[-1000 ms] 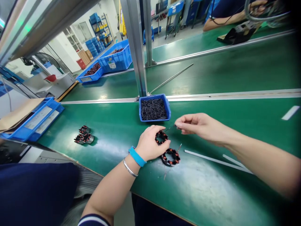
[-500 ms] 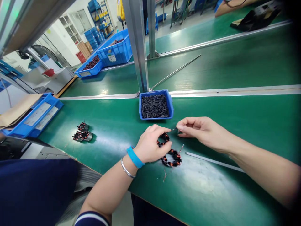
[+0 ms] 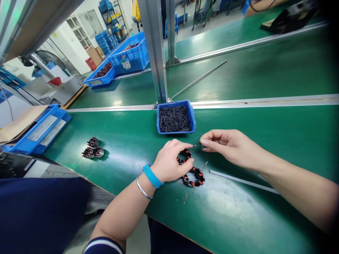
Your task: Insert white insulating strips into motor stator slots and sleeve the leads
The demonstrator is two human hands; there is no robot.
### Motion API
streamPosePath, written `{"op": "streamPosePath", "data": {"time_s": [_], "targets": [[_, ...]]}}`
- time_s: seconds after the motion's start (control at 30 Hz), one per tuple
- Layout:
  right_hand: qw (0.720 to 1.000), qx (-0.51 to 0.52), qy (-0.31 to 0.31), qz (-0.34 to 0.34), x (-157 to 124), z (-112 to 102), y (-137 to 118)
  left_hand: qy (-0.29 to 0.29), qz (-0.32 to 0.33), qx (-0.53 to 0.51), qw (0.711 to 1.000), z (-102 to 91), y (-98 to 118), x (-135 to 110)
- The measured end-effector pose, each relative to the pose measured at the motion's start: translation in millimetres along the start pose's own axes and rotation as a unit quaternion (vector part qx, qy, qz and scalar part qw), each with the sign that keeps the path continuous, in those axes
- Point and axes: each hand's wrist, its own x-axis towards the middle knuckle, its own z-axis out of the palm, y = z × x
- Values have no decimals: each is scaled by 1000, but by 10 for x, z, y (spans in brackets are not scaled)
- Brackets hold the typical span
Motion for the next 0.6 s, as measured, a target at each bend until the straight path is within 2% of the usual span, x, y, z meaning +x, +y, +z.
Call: {"op": "streamPosePath", "data": {"time_s": [0.33, 0.6], "targets": [[999, -41, 3, -23, -2, -5, -5, 1, 0, 2, 1000, 5, -1, 3], [999, -45, -3, -14, 4, -6, -11, 8, 7, -6, 1000, 10, -5, 0]]}}
